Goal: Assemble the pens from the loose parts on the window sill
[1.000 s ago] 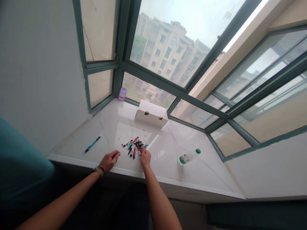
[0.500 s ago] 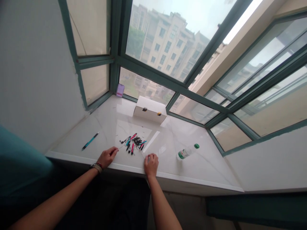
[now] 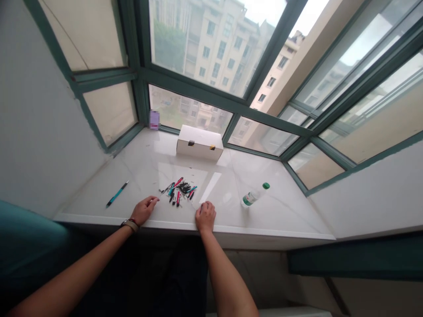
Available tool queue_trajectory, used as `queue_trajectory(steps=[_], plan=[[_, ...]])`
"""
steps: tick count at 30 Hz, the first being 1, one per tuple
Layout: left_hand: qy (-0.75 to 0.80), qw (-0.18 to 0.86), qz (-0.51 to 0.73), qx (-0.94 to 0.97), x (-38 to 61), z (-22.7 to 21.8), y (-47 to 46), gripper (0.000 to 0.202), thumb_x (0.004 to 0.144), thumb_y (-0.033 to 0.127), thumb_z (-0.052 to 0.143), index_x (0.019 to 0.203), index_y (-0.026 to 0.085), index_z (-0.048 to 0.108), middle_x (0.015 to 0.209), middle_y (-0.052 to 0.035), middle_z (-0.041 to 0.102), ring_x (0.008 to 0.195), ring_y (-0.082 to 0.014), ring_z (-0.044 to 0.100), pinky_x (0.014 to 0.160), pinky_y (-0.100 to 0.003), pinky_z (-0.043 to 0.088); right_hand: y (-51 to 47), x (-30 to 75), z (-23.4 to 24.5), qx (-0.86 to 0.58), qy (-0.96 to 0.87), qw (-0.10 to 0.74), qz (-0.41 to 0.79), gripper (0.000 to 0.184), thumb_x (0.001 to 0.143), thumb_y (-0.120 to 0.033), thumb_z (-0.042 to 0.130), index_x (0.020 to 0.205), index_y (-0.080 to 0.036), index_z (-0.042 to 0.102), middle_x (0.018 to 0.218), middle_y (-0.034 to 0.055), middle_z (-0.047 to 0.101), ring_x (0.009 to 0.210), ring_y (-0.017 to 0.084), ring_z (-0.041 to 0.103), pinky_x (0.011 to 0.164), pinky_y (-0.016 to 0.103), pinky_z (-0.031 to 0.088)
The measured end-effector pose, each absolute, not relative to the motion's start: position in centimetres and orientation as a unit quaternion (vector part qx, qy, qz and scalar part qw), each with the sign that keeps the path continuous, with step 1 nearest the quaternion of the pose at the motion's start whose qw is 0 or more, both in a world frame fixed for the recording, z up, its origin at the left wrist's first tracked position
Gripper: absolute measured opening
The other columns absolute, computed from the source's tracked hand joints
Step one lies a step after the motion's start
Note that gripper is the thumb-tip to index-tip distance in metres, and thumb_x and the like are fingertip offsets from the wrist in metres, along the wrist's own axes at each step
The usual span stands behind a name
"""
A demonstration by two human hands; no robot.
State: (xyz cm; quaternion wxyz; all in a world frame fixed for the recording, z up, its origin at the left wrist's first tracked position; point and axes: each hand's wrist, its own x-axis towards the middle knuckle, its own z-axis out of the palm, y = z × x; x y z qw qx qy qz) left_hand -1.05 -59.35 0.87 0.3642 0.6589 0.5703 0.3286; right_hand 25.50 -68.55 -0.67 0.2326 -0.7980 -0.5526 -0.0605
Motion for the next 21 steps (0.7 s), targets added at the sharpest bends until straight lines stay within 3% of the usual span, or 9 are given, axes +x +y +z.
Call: queue_trajectory(steps=[3, 8, 14, 21], plan=[[0.560, 0.431, 0.341, 0.620, -0.8, 0.9, -58.7, 0.041, 0.080, 0.053, 0.048, 0.091, 0.019, 0.068, 0.053, 0.0022, 0.059, 0.048, -0.0128, 0.049, 0.049, -0.022, 0.035, -68.6, 25.5, -0.7, -0.801, -0.552, 0.222, -0.062, 0.015, 0.086, -0.022, 0.047, 0.098, -0.019, 0.056, 0.116, 0.0113, 0.053, 0.106, 0.025, 0.046, 0.084, 0.034, 0.036], [0.549, 0.476, 0.348, 0.593, -0.5, 1.2, -57.6, 0.047, 0.076, 0.058, 0.051, 0.089, 0.016, 0.068, 0.063, -0.0015, 0.064, 0.047, -0.0116, 0.047, 0.048, -0.023, 0.037, -68.6, 25.5, -0.5, -0.805, -0.551, 0.213, -0.058, 0.015, 0.086, -0.023, 0.048, 0.099, -0.020, 0.056, 0.117, 0.0111, 0.052, 0.107, 0.025, 0.045, 0.085, 0.034, 0.036], [0.540, 0.409, 0.266, 0.686, 0.1, 2.2, -56.1, 0.046, 0.080, 0.058, 0.047, 0.091, 0.020, 0.070, 0.054, 0.0023, 0.056, 0.053, -0.0130, 0.049, 0.055, -0.023, 0.036, -68.5, 25.3, -0.3, -0.812, -0.545, 0.203, -0.046, 0.017, 0.085, -0.023, 0.048, 0.100, -0.020, 0.056, 0.117, 0.0113, 0.052, 0.108, 0.025, 0.044, 0.084, 0.033, 0.036], [0.546, 0.311, 0.202, 0.751, 2.0, 4.3, -54.1, 0.046, 0.082, 0.057, 0.043, 0.086, 0.022, 0.073, 0.063, -0.0010, 0.063, 0.062, -0.0155, 0.053, 0.059, -0.024, 0.033, -68.5, 25.2, 0.0, -0.818, -0.544, 0.184, -0.040, 0.018, 0.086, -0.023, 0.048, 0.102, -0.020, 0.055, 0.119, 0.0116, 0.051, 0.109, 0.025, 0.043, 0.084, 0.033, 0.036]])
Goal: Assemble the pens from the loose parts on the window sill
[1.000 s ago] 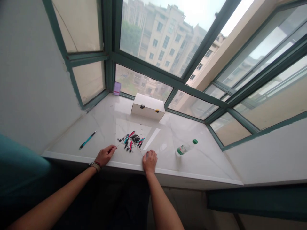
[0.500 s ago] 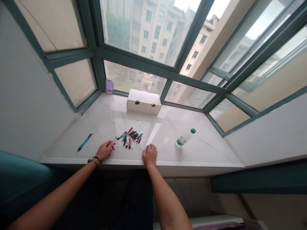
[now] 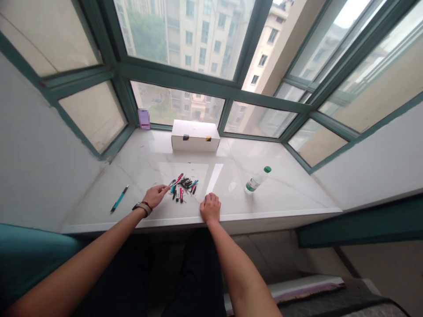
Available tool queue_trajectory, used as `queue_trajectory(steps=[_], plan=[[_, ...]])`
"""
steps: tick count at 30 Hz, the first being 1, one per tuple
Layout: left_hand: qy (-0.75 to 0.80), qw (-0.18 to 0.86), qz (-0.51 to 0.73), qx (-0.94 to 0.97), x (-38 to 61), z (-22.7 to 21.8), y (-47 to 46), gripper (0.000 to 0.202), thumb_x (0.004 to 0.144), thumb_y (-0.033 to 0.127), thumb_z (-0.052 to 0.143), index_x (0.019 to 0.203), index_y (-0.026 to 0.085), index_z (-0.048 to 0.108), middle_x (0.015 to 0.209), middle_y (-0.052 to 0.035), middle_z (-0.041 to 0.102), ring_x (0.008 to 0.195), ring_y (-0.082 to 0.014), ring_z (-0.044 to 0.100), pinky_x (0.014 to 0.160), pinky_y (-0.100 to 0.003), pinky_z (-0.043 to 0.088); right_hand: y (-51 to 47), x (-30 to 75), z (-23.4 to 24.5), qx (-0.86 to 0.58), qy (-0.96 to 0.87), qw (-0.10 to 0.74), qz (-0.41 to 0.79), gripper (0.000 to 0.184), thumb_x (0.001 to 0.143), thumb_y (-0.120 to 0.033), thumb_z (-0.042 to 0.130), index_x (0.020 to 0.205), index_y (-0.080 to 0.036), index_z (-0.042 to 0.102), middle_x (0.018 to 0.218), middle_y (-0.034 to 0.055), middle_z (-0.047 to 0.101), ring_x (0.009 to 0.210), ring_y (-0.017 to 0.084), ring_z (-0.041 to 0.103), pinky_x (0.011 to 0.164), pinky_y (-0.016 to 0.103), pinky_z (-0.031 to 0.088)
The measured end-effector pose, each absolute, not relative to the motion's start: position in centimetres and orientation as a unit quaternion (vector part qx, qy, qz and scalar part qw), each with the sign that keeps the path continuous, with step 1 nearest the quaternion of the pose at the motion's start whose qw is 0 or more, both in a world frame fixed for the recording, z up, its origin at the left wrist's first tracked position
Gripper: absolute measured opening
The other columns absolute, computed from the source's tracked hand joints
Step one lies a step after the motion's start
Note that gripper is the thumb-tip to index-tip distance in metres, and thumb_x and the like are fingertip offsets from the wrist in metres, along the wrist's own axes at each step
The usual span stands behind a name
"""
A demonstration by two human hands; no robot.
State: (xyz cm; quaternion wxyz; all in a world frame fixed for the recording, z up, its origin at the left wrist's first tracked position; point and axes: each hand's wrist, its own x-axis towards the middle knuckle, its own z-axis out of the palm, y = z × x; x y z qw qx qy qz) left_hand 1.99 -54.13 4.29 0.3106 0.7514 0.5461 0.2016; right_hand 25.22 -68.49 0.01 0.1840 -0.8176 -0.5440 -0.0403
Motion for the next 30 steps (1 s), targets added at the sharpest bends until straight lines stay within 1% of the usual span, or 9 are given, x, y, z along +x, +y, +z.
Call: queue_trajectory(steps=[5, 10, 15, 17, 19, 21, 24, 27, 30], plan=[[0.543, 0.289, 0.187, 0.766, 3.7, 4.4, -52.7, 0.055, 0.083, 0.063, 0.037, 0.076, 0.021, 0.071, 0.063, -0.0029, 0.062, 0.061, -0.0156, 0.052, 0.057, -0.025, 0.031, -68.4, 25.2, 0.0, -0.819, -0.540, 0.189, -0.044, 0.018, 0.085, -0.022, 0.049, 0.102, -0.020, 0.055, 0.120, 0.0113, 0.051, 0.110, 0.025, 0.043, 0.085, 0.034, 0.036], [0.580, 0.289, 0.122, 0.752, 5.0, 3.4, -51.5, 0.060, 0.083, 0.066, 0.032, 0.068, 0.020, 0.067, 0.068, -0.0080, 0.066, 0.067, -0.0202, 0.057, 0.060, -0.028, 0.034, -68.4, 25.2, 0.1, -0.820, -0.539, 0.189, -0.041, 0.018, 0.085, -0.022, 0.049, 0.102, -0.020, 0.054, 0.121, 0.0111, 0.050, 0.110, 0.025, 0.042, 0.087, 0.034, 0.036], [0.602, 0.346, 0.153, 0.703, 3.8, 3.0, -51.3, 0.057, 0.087, 0.057, 0.028, 0.084, 0.020, 0.070, 0.056, -0.0052, 0.062, 0.066, -0.0224, 0.060, 0.066, -0.031, 0.040, -68.4, 25.2, 0.3, -0.823, -0.539, 0.179, -0.034, 0.018, 0.086, -0.023, 0.048, 0.102, -0.020, 0.054, 0.122, 0.0108, 0.050, 0.110, 0.025, 0.041, 0.087, 0.034, 0.036], [0.609, 0.390, 0.210, 0.658, 2.6, 3.0, -51.7, 0.053, 0.085, 0.056, 0.031, 0.087, 0.019, 0.069, 0.053, -0.0030, 0.059, 0.059, -0.0203, 0.057, 0.063, -0.031, 0.040, -68.4, 25.2, 0.3, -0.823, -0.539, 0.176, -0.031, 0.018, 0.086, -0.023, 0.048, 0.103, -0.020, 0.054, 0.122, 0.0108, 0.049, 0.110, 0.025, 0.041, 0.088, 0.035, 0.036], [0.585, 0.492, 0.264, 0.588, 1.6, 3.2, -52.2, 0.050, 0.084, 0.053, 0.033, 0.093, 0.016, 0.066, 0.050, -0.0007, 0.055, 0.046, -0.0160, 0.048, 0.053, -0.029, 0.038, -68.4, 25.3, 0.2, -0.823, -0.538, 0.177, -0.031, 0.019, 0.086, -0.023, 0.048, 0.103, -0.020, 0.054, 0.123, 0.0106, 0.049, 0.111, 0.025, 0.041, 0.088, 0.035, 0.036], [0.541, 0.601, 0.318, 0.495, 0.8, 3.5, -52.8, 0.043, 0.083, 0.045, 0.035, 0.098, 0.015, 0.061, 0.051, 0.0004, 0.054, 0.040, -0.0121, 0.040, 0.046, -0.026, 0.035, -68.3, 25.2, 0.1, -0.824, -0.535, 0.183, -0.032, 0.019, 0.086, -0.023, 0.048, 0.104, -0.020, 0.054, 0.123, 0.0105, 0.049, 0.112, 0.025, 0.041, 0.089, 0.035, 0.036], [0.480, 0.709, 0.394, 0.333, 0.4, 4.1, -53.4, 0.029, 0.078, 0.029, 0.039, 0.098, 0.016, 0.056, 0.062, -0.0018, 0.058, 0.045, -0.0103, 0.044, 0.048, -0.025, 0.040, -68.3, 25.2, 0.0, -0.825, -0.532, 0.187, -0.030, 0.020, 0.085, -0.022, 0.049, 0.104, -0.020, 0.055, 0.124, 0.0109, 0.049, 0.113, 0.025, 0.040, 0.089, 0.035, 0.035], [0.473, 0.753, 0.415, 0.191, 0.6, 4.5, -53.5, 0.023, 0.070, 0.011, 0.043, 0.090, 0.018, 0.051, 0.071, -0.0026, 0.059, 0.049, -0.0088, 0.050, 0.054, -0.026, 0.047, -68.4, 25.1, 0.1, -0.825, -0.532, 0.189, -0.025, 0.021, 0.085, -0.022, 0.049, 0.105, -0.020, 0.055, 0.123, 0.0113, 0.049, 0.112, 0.025, 0.040, 0.089, 0.035, 0.035], [0.496, 0.764, 0.393, 0.127, 1.3, 4.5, -53.6, 0.032, 0.066, -0.003, 0.041, 0.090, 0.019, 0.044, 0.081, -0.0049, 0.062, 0.056, -0.0093, 0.057, 0.059, -0.028, 0.051, -68.4, 25.2, 0.2, -0.825, -0.530, 0.192, -0.022, 0.020, 0.085, -0.022, 0.050, 0.103, -0.020, 0.056, 0.123, 0.0111, 0.050, 0.112, 0.025, 0.041, 0.089, 0.035, 0.035]])
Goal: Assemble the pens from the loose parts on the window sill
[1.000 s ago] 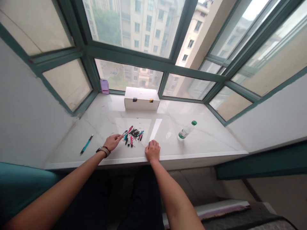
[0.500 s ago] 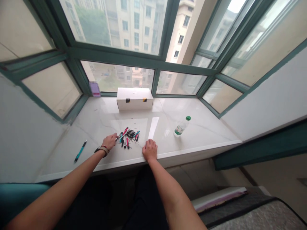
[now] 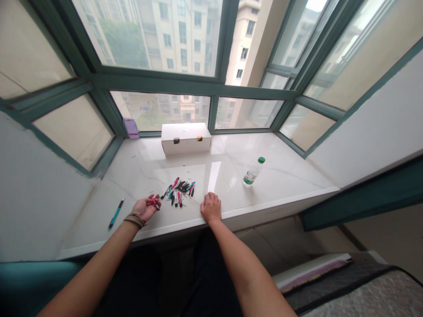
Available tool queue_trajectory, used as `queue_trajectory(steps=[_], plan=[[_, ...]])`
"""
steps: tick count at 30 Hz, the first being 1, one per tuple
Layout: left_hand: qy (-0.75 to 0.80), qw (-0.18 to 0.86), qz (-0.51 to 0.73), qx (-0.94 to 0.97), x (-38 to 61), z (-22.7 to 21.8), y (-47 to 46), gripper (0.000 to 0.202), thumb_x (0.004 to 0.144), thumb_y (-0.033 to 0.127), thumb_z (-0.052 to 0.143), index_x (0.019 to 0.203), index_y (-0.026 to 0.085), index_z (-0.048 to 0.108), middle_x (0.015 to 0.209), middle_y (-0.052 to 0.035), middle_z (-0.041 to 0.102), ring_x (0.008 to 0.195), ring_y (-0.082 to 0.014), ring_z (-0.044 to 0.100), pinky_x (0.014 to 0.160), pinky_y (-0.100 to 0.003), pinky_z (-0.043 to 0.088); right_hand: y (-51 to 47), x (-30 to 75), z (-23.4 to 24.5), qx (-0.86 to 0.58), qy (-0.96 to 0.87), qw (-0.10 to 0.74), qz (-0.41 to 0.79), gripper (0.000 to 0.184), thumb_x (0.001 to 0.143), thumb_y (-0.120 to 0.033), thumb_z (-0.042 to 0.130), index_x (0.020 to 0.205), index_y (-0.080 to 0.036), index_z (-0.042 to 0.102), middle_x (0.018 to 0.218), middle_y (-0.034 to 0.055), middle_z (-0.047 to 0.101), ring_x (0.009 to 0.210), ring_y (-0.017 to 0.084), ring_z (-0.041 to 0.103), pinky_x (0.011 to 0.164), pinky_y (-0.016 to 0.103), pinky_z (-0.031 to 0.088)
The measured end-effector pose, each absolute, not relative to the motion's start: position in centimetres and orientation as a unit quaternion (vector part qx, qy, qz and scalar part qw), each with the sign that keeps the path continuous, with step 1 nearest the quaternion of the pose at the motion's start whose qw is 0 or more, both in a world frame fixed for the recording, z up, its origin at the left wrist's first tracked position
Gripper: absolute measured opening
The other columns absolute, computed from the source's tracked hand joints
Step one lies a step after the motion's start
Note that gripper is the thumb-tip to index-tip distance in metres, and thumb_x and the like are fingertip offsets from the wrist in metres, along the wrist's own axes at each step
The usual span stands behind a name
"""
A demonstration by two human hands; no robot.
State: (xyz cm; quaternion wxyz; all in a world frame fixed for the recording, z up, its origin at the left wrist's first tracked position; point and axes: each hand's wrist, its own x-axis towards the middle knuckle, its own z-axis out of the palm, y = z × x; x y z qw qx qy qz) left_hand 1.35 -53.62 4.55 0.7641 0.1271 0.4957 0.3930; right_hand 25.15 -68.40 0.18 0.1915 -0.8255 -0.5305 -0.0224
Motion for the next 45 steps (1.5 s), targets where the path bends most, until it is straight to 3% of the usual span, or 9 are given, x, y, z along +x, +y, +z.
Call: queue_trajectory(steps=[3, 8, 13, 17, 22, 27, 32, 37, 45], plan=[[0.487, 0.773, 0.371, 0.165, 2.3, 4.4, -54.5, 0.035, 0.073, -0.005, 0.046, 0.095, 0.021, 0.041, 0.096, -0.0091, 0.066, 0.073, -0.0143, 0.066, 0.065, -0.032, 0.054, -68.4, 25.2, 0.2, -0.826, -0.529, 0.194, -0.024, 0.020, 0.084, -0.022, 0.050, 0.103, -0.020, 0.056, 0.123, 0.0106, 0.050, 0.113, 0.025, 0.040, 0.089, 0.034, 0.035], [0.481, 0.789, 0.270, 0.271, 3.5, 4.4, -56.3, 0.039, 0.074, 0.011, 0.070, 0.104, 0.020, 0.046, 0.106, -0.0117, 0.068, 0.082, -0.0164, 0.069, 0.065, -0.027, 0.055, -68.4, 25.2, 0.2, -0.824, -0.530, 0.195, -0.026, 0.019, 0.084, -0.022, 0.050, 0.103, -0.020, 0.055, 0.122, 0.0104, 0.051, 0.112, 0.025, 0.041, 0.089, 0.034, 0.035], [0.510, 0.781, 0.237, 0.273, 3.8, 4.7, -55.3, 0.022, 0.077, 0.015, 0.069, 0.093, 0.017, 0.055, 0.099, -0.0093, 0.071, 0.079, -0.0112, 0.068, 0.057, -0.016, 0.051, -68.4, 25.2, 0.2, -0.826, -0.531, 0.187, -0.024, 0.020, 0.085, -0.021, 0.049, 0.104, -0.020, 0.056, 0.122, 0.0107, 0.050, 0.111, 0.025, 0.040, 0.090, 0.035, 0.035], [0.529, 0.763, 0.259, 0.266, 3.7, 4.8, -53.5, 0.008, 0.080, 0.012, 0.063, 0.084, 0.014, 0.056, 0.092, -0.0091, 0.070, 0.075, -0.0096, 0.067, 0.058, -0.015, 0.052, -68.4, 25.2, 0.2, -0.826, -0.531, 0.187, -0.023, 0.020, 0.085, -0.022, 0.048, 0.104, -0.020, 0.055, 0.122, 0.0108, 0.050, 0.111, 0.025, 0.041, 0.089, 0.035, 0.035], [0.532, 0.738, 0.281, 0.307, 2.7, 4.9, -52.3, 0.020, 0.077, 0.018, 0.067, 0.092, 0.017, 0.053, 0.099, -0.0086, 0.071, 0.075, -0.0121, 0.068, 0.058, -0.019, 0.053, -68.4, 25.3, 0.2, -0.825, -0.532, 0.188, -0.022, 0.021, 0.086, -0.022, 0.048, 0.105, -0.020, 0.055, 0.123, 0.0112, 0.050, 0.111, 0.026, 0.040, 0.089, 0.035, 0.035], [0.598, 0.604, 0.306, 0.428, 1.7, 4.0, -52.3, 0.052, 0.066, 0.034, 0.076, 0.109, 0.019, 0.051, 0.102, -0.0120, 0.070, 0.068, -0.0167, 0.068, 0.056, -0.028, 0.053, -68.4, 25.3, 0.1, -0.825, -0.532, 0.187, -0.021, 0.021, 0.086, -0.023, 0.047, 0.105, -0.020, 0.055, 0.123, 0.0112, 0.050, 0.110, 0.025, 0.040, 0.089, 0.035, 0.035], [0.641, 0.436, 0.242, 0.584, 1.2, 2.5, -52.4, 0.039, 0.066, 0.041, 0.070, 0.096, 0.018, 0.063, 0.092, -0.0094, 0.071, 0.062, -0.0161, 0.064, 0.054, -0.028, 0.050, -68.4, 25.3, 0.0, -0.826, -0.531, 0.188, -0.019, 0.023, 0.086, -0.022, 0.048, 0.107, -0.020, 0.055, 0.123, 0.0112, 0.050, 0.111, 0.025, 0.040, 0.090, 0.036, 0.034], [0.601, 0.300, 0.209, 0.711, 0.9, 2.4, -51.5, 0.027, 0.069, 0.040, 0.066, 0.089, 0.022, 0.064, 0.086, -0.0068, 0.071, 0.074, -0.0199, 0.065, 0.068, -0.031, 0.048, -68.4, 25.3, 0.0, -0.825, -0.532, 0.187, -0.019, 0.023, 0.085, -0.022, 0.048, 0.107, -0.020, 0.055, 0.124, 0.0113, 0.049, 0.112, 0.026, 0.039, 0.090, 0.036, 0.034], [0.610, 0.286, 0.207, 0.709, 3.2, 3.4, -49.7, 0.043, 0.074, 0.048, 0.063, 0.107, 0.022, 0.057, 0.087, -0.0094, 0.071, 0.083, -0.0246, 0.064, 0.074, -0.033, 0.044, -68.3, 25.3, 0.1, -0.826, -0.529, 0.196, -0.020, 0.021, 0.084, -0.022, 0.050, 0.104, -0.020, 0.056, 0.123, 0.0110, 0.051, 0.111, 0.025, 0.041, 0.089, 0.035, 0.035]])
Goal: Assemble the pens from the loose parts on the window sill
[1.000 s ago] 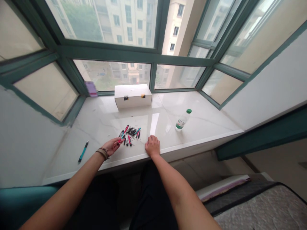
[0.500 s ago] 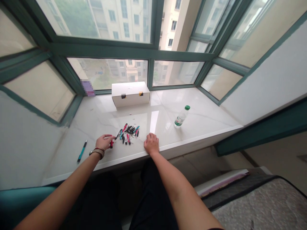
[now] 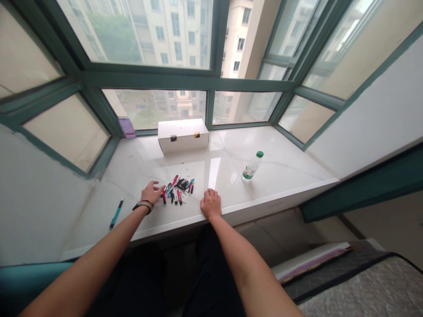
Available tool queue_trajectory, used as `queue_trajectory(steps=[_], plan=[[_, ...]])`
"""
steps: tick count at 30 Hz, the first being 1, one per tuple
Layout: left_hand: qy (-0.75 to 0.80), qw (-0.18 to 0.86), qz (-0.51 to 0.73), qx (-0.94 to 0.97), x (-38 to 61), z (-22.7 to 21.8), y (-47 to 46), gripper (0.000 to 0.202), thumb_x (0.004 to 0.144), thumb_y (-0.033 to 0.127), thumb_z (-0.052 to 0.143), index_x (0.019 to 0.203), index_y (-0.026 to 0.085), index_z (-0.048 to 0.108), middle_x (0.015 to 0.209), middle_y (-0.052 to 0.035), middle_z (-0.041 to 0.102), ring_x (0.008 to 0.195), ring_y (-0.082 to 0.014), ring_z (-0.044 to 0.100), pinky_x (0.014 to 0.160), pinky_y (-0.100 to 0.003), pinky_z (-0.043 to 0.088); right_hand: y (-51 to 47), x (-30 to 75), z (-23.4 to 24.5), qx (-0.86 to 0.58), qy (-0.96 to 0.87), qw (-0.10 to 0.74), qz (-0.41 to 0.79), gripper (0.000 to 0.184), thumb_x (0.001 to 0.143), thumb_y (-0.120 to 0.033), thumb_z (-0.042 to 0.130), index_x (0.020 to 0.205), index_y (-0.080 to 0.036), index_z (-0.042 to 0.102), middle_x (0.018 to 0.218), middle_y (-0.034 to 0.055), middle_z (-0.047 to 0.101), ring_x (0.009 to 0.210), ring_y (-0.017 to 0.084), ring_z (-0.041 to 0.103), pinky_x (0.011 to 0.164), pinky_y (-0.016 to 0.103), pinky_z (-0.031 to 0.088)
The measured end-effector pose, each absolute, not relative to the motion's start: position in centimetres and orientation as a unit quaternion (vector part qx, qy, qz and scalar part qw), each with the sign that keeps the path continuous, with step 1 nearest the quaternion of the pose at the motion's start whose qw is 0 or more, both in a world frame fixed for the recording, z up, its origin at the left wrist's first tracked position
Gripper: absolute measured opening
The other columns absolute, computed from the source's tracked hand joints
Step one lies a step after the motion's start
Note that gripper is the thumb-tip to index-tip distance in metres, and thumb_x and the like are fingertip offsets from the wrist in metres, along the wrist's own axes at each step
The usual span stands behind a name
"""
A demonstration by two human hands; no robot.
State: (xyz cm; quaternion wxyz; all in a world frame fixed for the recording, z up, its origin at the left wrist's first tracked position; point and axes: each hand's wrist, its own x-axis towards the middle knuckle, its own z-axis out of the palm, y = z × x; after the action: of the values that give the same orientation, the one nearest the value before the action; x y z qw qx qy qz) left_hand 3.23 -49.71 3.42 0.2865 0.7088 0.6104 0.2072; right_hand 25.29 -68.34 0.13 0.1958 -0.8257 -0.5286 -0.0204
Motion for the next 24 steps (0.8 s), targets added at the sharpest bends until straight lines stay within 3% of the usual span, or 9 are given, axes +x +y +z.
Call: queue_trajectory(steps=[3, 6, 11, 15, 19, 24], plan=[[0.614, 0.263, 0.244, 0.703, 3.3, 4.1, -50.0, 0.039, 0.082, 0.048, 0.052, 0.111, 0.022, 0.056, 0.095, -0.0111, 0.070, 0.083, -0.0243, 0.064, 0.075, -0.033, 0.043, -68.3, 25.3, 0.1, -0.827, -0.527, 0.198, -0.019, 0.021, 0.084, -0.021, 0.050, 0.104, -0.020, 0.056, 0.123, 0.0106, 0.051, 0.111, 0.025, 0.041, 0.089, 0.035, 0.035], [0.575, 0.275, 0.270, 0.722, 1.7, 4.2, -52.2, 0.036, 0.083, 0.041, 0.051, 0.114, 0.024, 0.055, 0.096, -0.0073, 0.070, 0.069, -0.0179, 0.062, 0.072, -0.029, 0.044, -68.3, 25.3, 0.1, -0.826, -0.525, 0.203, -0.022, 0.020, 0.085, -0.021, 0.049, 0.104, -0.021, 0.056, 0.123, 0.0099, 0.051, 0.111, 0.025, 0.041, 0.089, 0.035, 0.035], [0.548, 0.322, 0.256, 0.728, -3.6, 2.9, -58.0, 0.034, 0.083, 0.043, 0.050, 0.111, 0.024, 0.057, 0.082, -0.0024, 0.071, 0.059, -0.0145, 0.059, 0.064, -0.025, 0.045, -68.3, 25.3, 0.0, -0.824, -0.531, 0.198, -0.026, 0.020, 0.086, -0.021, 0.048, 0.103, -0.020, 0.056, 0.122, 0.0107, 0.051, 0.111, 0.025, 0.041, 0.089, 0.035, 0.034], [0.590, 0.275, 0.250, 0.717, -7.1, 2.7, -59.9, 0.030, 0.083, 0.041, 0.050, 0.105, 0.024, 0.061, 0.078, 0.0004, 0.069, 0.053, -0.0122, 0.055, 0.059, -0.024, 0.043, -68.4, 25.3, 0.0, -0.827, -0.530, 0.184, -0.024, 0.022, 0.085, -0.021, 0.048, 0.105, -0.019, 0.056, 0.124, 0.0115, 0.050, 0.112, 0.025, 0.040, 0.089, 0.035, 0.034], [0.640, 0.159, 0.273, 0.700, -8.9, 3.2, -58.6, 0.026, 0.083, 0.036, 0.049, 0.100, 0.022, 0.062, 0.080, -0.0009, 0.066, 0.060, -0.0140, 0.055, 0.066, -0.027, 0.043, -68.4, 25.2, 0.1, -0.829, -0.529, 0.182, -0.021, 0.022, 0.086, -0.022, 0.047, 0.106, -0.018, 0.056, 0.124, 0.0121, 0.050, 0.110, 0.025, 0.041, 0.088, 0.035, 0.034], [0.672, 0.039, 0.253, 0.695, -10.6, 2.9, -55.4, 0.024, 0.079, 0.030, 0.053, 0.099, 0.018, 0.059, 0.093, -0.0073, 0.063, 0.092, -0.0234, 0.056, 0.088, -0.035, 0.041, -68.5, 25.1, 0.2, -0.830, -0.526, 0.187, -0.016, 0.023, 0.085, -0.022, 0.047, 0.107, -0.018, 0.056, 0.124, 0.0124, 0.050, 0.109, 0.025, 0.041, 0.088, 0.034, 0.034]])
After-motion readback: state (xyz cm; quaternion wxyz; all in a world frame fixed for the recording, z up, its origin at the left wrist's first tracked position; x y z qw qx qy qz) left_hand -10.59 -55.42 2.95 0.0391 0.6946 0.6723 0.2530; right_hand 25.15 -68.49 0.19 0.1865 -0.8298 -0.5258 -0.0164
